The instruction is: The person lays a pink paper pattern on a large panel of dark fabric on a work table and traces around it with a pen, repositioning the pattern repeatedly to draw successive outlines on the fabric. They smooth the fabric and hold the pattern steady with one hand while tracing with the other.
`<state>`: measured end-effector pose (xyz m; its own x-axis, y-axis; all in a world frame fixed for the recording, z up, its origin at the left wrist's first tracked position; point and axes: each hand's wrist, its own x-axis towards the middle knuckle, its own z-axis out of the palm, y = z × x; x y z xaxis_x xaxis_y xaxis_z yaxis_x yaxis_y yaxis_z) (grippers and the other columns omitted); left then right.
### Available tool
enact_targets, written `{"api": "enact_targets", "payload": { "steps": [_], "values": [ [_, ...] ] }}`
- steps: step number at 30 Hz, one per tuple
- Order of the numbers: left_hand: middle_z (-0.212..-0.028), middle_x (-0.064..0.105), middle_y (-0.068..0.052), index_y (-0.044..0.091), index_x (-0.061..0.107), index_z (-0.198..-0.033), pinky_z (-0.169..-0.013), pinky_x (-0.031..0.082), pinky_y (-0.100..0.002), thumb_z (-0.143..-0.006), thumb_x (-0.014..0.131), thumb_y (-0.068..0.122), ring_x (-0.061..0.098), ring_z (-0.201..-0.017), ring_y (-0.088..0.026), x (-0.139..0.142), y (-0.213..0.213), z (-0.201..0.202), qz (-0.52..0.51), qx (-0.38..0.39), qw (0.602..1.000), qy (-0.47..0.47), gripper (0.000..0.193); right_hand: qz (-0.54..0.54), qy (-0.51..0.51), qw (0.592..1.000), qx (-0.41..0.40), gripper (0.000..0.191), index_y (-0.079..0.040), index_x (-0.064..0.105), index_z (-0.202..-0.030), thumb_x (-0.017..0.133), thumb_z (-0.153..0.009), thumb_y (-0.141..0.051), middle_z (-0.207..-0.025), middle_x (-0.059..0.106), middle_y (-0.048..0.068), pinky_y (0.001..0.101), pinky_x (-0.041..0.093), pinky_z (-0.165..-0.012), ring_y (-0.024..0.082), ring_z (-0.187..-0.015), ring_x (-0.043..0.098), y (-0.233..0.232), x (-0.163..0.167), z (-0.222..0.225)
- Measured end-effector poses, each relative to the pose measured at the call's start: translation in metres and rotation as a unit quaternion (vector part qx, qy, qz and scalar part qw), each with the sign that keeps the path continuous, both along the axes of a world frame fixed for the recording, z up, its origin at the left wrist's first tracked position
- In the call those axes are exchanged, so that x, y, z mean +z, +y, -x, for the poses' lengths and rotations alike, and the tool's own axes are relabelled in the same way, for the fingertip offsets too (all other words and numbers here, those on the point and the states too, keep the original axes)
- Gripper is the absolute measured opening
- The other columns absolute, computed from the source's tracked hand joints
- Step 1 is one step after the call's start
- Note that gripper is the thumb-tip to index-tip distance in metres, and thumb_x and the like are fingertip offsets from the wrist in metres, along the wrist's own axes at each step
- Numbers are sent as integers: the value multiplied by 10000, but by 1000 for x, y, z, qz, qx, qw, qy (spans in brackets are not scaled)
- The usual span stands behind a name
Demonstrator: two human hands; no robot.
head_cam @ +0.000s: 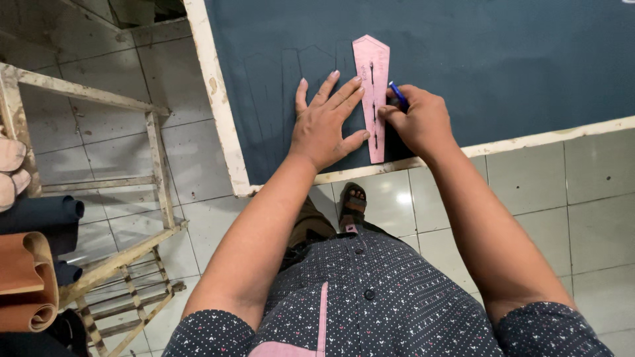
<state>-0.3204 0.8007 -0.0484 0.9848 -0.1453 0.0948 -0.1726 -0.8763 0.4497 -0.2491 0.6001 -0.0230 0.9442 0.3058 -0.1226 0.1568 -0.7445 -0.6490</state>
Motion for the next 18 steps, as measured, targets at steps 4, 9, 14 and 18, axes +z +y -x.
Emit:
{"api": "enact_targets", "payload": {
  "steps": [4,9,14,18],
  "values": [
    [-1587,440,52,210,542,-1480,-1215,81,-656,-849,721,578,302,-1518,-249,0,0,-1,-3,0,1000,-3,752,6,-28,998,63,353,-131,763,-1216,822,-880,-223,-904,652,96,365,505,-734,266,-820,649,-14,0,-2],
    [-1582,444,61,221,546,-1478,-1217,80,-650,-840,726,589,306,-1516,-251,1,1,0,0,-1,1000,-3,758,-25,-23,997,67,390,-150,752,-1260,813,-878,-197,-878,600,73,361,490,-719,239,-790,613,-19,-3,3],
    [-1576,446,73,233,546,-1471,-1227,64,-633,-823,740,600,302,-1512,-247,3,0,-2,13,5,1000,11,770,-26,-16,998,57,393,-156,747,-1273,806,-887,-198,-896,607,61,352,492,-724,225,-793,614,-18,-4,6],
    [-1568,451,79,240,550,-1462,-1233,56,-625,-806,756,601,299,-1516,-241,5,-1,-2,18,10,999,25,777,-26,-11,998,52,393,-162,742,-1276,803,-889,-198,-901,608,61,353,494,-721,222,-794,617,-18,-4,6]
  ]
}}
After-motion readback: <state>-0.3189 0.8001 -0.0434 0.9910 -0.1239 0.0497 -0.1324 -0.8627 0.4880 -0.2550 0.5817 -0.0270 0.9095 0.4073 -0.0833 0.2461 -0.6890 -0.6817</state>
